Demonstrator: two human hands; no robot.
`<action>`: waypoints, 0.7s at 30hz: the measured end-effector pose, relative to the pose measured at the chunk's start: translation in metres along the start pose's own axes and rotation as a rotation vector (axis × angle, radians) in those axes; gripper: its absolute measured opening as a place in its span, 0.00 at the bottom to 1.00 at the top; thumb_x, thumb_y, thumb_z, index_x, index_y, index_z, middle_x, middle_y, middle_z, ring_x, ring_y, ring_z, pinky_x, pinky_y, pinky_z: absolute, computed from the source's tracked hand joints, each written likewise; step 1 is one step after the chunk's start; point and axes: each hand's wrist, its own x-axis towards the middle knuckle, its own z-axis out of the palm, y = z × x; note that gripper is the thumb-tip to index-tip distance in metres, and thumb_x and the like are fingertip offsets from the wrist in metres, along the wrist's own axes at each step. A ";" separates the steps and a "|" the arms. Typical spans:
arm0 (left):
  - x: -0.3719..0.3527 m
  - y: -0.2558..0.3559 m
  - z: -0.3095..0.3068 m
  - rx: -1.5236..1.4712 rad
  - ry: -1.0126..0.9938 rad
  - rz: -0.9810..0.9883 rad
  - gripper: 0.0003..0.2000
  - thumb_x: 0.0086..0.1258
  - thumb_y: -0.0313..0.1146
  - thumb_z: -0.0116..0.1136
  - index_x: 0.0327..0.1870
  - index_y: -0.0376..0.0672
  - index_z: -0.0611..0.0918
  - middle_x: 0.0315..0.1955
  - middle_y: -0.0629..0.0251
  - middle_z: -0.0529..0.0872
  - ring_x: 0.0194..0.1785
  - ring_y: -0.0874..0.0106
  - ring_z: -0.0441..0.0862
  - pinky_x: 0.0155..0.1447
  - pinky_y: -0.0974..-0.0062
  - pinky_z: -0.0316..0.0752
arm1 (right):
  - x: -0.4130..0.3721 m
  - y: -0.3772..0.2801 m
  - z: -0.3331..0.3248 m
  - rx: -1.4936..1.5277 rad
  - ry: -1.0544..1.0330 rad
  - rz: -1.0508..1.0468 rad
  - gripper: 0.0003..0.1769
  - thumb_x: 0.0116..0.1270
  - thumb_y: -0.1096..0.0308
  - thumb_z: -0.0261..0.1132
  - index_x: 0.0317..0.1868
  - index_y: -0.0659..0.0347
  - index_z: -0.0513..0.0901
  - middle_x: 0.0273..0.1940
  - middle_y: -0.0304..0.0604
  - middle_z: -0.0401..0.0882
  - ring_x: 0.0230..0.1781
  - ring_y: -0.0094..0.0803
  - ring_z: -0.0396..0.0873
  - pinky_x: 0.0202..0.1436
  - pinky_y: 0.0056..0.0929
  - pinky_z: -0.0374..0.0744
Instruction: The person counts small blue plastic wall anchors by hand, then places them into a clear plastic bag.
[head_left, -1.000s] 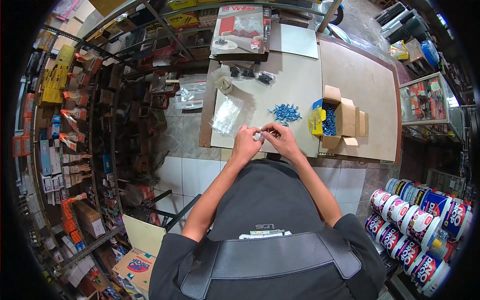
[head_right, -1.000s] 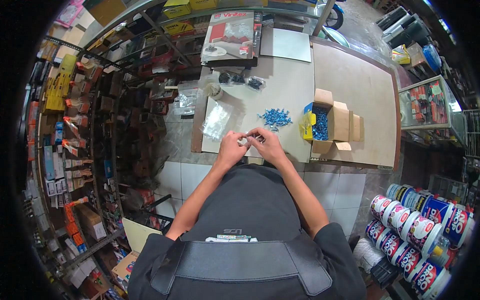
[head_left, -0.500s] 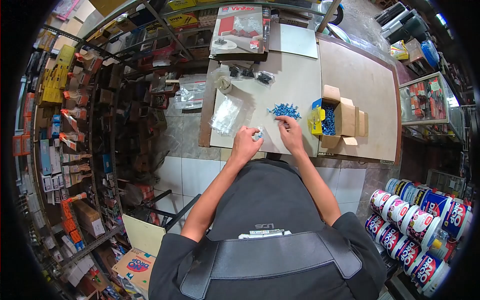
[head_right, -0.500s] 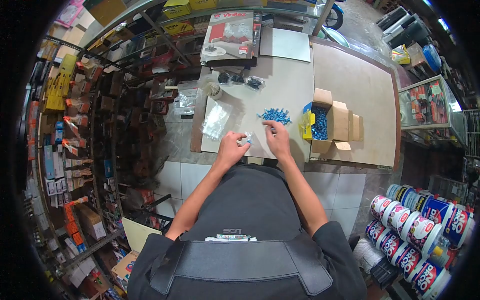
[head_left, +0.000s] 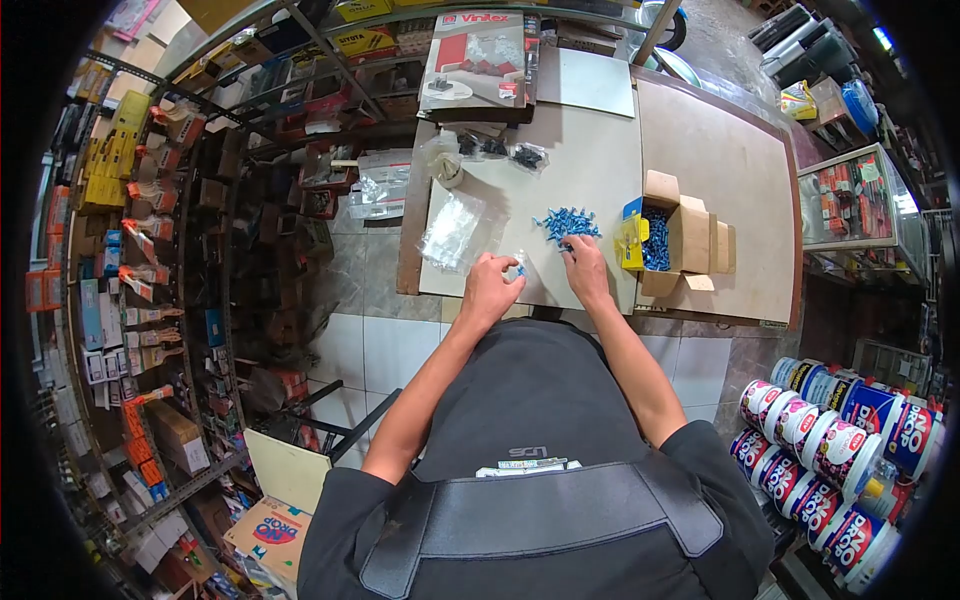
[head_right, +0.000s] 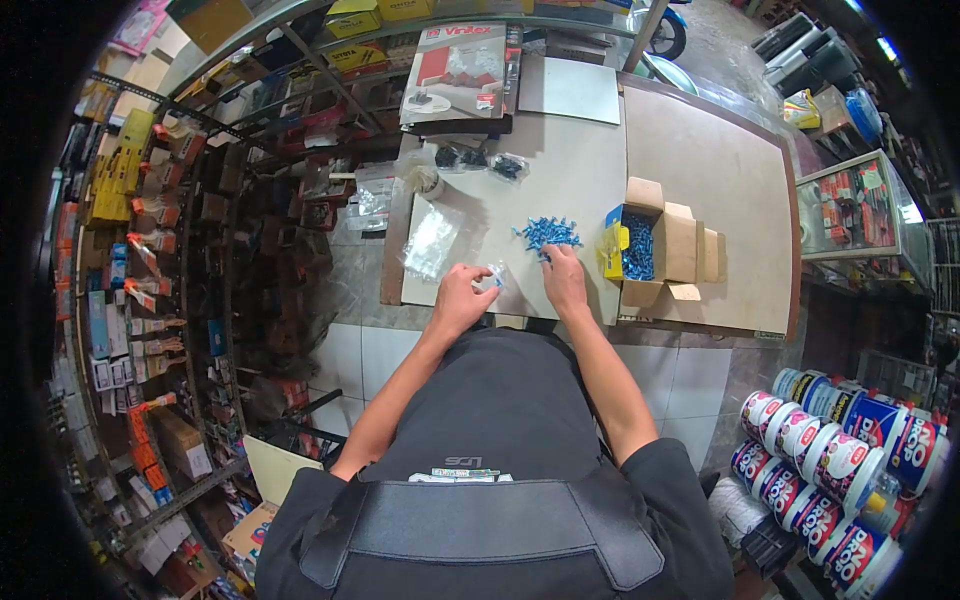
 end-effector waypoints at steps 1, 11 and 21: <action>0.000 0.000 0.000 0.001 0.001 -0.001 0.18 0.60 0.35 0.71 0.50 0.37 0.88 0.41 0.51 0.85 0.32 0.65 0.89 0.45 0.70 0.84 | 0.001 0.000 0.000 -0.015 -0.031 -0.014 0.14 0.65 0.76 0.67 0.52 0.61 0.82 0.47 0.55 0.79 0.50 0.55 0.79 0.55 0.46 0.78; 0.000 0.001 -0.003 -0.005 0.005 -0.024 0.17 0.60 0.35 0.70 0.49 0.37 0.88 0.41 0.51 0.84 0.32 0.64 0.88 0.46 0.68 0.83 | -0.002 0.010 0.005 -0.002 -0.003 -0.035 0.12 0.68 0.75 0.65 0.51 0.63 0.77 0.48 0.58 0.78 0.50 0.57 0.79 0.55 0.48 0.78; 0.002 0.006 -0.005 -0.017 -0.003 -0.040 0.16 0.60 0.34 0.69 0.48 0.37 0.88 0.41 0.51 0.84 0.33 0.63 0.88 0.48 0.66 0.82 | 0.000 -0.014 0.000 0.198 0.037 -0.023 0.12 0.68 0.75 0.67 0.50 0.64 0.77 0.43 0.51 0.78 0.40 0.41 0.81 0.45 0.37 0.80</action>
